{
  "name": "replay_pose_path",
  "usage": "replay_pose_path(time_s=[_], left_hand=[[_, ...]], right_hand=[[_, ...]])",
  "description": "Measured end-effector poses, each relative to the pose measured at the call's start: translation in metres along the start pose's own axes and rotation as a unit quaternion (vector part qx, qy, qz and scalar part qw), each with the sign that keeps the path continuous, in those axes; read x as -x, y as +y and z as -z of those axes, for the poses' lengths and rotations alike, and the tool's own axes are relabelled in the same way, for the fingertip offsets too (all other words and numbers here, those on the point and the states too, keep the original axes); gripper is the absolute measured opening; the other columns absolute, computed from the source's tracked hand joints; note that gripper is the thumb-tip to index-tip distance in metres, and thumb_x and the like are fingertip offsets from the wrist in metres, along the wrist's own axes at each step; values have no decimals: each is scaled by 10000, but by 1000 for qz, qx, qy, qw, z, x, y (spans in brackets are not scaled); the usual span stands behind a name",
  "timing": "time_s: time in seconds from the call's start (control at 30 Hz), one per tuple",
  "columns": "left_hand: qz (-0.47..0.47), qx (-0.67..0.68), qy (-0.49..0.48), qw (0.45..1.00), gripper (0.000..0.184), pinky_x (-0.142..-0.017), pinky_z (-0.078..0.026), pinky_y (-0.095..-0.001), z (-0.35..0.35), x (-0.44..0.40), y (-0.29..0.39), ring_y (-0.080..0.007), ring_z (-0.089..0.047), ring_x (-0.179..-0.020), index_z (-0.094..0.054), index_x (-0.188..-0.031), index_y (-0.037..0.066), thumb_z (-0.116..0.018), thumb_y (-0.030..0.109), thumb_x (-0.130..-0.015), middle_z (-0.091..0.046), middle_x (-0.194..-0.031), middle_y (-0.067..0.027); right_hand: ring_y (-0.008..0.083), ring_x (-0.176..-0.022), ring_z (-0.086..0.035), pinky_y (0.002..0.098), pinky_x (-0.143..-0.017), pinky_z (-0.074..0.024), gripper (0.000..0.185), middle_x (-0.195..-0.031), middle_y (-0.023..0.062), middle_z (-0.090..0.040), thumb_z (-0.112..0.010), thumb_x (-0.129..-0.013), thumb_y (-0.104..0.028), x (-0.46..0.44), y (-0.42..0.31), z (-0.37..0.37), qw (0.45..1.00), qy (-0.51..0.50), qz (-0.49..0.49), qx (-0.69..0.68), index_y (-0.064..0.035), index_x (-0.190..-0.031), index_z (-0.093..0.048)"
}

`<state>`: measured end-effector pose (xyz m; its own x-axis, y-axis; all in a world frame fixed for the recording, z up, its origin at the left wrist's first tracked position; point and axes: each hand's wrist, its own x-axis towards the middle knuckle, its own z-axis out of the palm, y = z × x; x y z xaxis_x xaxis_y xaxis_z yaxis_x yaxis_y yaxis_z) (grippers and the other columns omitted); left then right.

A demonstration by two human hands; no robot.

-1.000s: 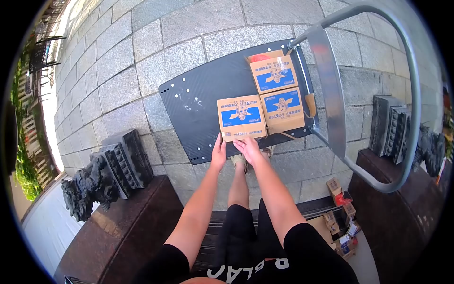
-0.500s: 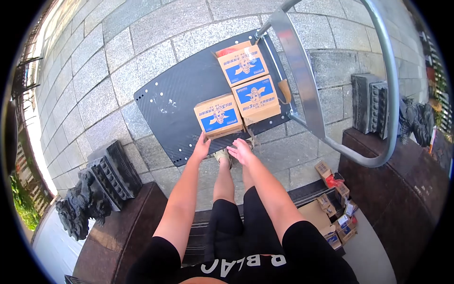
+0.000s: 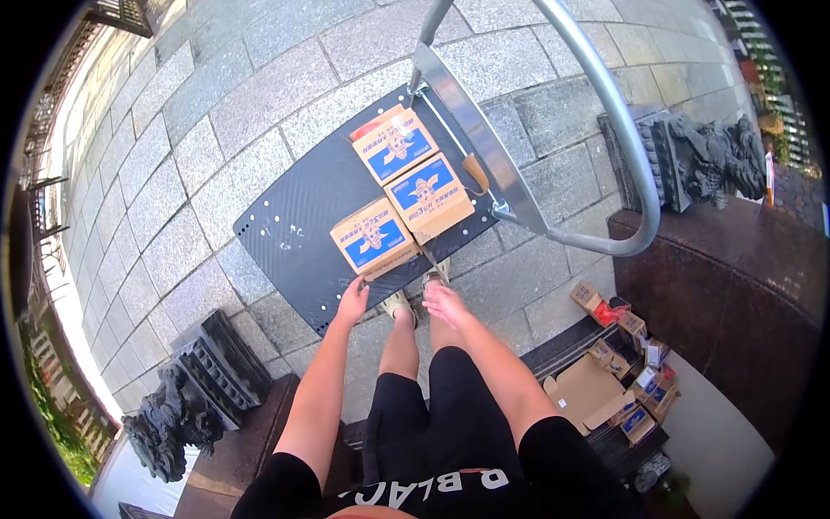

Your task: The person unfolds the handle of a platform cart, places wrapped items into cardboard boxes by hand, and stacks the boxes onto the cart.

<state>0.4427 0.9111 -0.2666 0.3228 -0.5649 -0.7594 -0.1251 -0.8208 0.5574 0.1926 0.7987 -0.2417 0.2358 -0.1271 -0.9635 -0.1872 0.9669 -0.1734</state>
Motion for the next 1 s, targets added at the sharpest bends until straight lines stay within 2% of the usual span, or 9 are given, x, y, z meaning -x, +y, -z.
replay_pose_path(time_s=[0.17,0.3,0.5,0.63,0.7,0.77,0.83,0.87,1.0], left_hand=[[-97,-115,-56,987,364,-899,-487,-418,-8,86,43,-368,-625,-1022,-577,-1218,34,-526,227,-913,-661,-1064,-214],[-156,-196,-188,950,345,-898,-492,-398,-35,154,112,-354,-633,-1024,-592,-1201,30,-508,225,-930,-651,-1108,-211],[-311,-342,-325,825,330,-859,-502,-412,-54,246,216,-367,-639,-991,-610,-1172,52,-515,256,-930,-656,-1061,-226],[-306,-487,-384,722,326,-859,-502,-421,-89,252,259,-372,-637,-983,-642,-1106,52,-511,285,-918,-674,-1019,-200],[-356,-479,-398,696,326,-825,-509,-418,-128,240,284,-362,-647,-956,-642,-1084,44,-515,293,-916,-678,-984,-197],[-370,-473,-370,709,317,-795,-510,-411,-161,243,306,-352,-655,-918,-641,-1067,36,-531,291,-913,-678,-950,-199],[-330,-417,-378,758,326,-787,-506,-386,-209,222,317,-335,-657,-900,-624,-1070,3,-548,288,-929,-673,-927,-208],[-351,-417,-370,752,326,-788,-506,-379,-230,231,333,-328,-658,-905,-613,-1087,-6,-541,276,-939,-677,-939,-202],[-337,-405,-383,758,311,-681,-501,-325,-311,225,361,-210,-645,-772,-617,-1102,11,-539,268,-946,-679,-884,-137]], right_hand=[[248,-1121,-603,377,-948,-487,408,-1267,145,-583,-407,-1015,-297,103,13,47,998,32,40,30,-47,-1335,-450],[243,-1079,-628,362,-908,-502,422,-1256,131,-594,-433,-1000,-325,198,58,109,993,96,53,-50,-58,-1326,-457],[215,-970,-654,318,-805,-519,363,-1133,118,-646,-478,-969,-308,330,180,186,935,286,108,-182,-74,-1241,-530],[226,-889,-675,366,-774,-542,357,-1132,136,-642,-469,-966,-300,378,242,225,888,278,150,-335,-75,-1238,-526],[252,-902,-677,366,-748,-564,339,-1084,143,-651,-505,-958,-296,391,271,240,850,306,162,-398,-59,-1198,-534],[251,-877,-682,359,-716,-564,320,-1052,136,-658,-512,-958,-290,389,303,251,827,321,166,-431,-64,-1181,-548],[236,-834,-686,339,-678,-557,309,-1023,128,-663,-520,-955,-280,389,338,268,799,360,188,-443,-68,-1176,-555],[219,-692,-687,332,-540,-549,220,-849,93,-676,-519,-953,-220,398,343,271,760,389,199,-480,-73,-1104,-584],[211,-661,-680,335,-516,-548,179,-790,98,-667,-536,-946,-188,401,395,294,723,474,190,-466,-58,-1043,-611]])
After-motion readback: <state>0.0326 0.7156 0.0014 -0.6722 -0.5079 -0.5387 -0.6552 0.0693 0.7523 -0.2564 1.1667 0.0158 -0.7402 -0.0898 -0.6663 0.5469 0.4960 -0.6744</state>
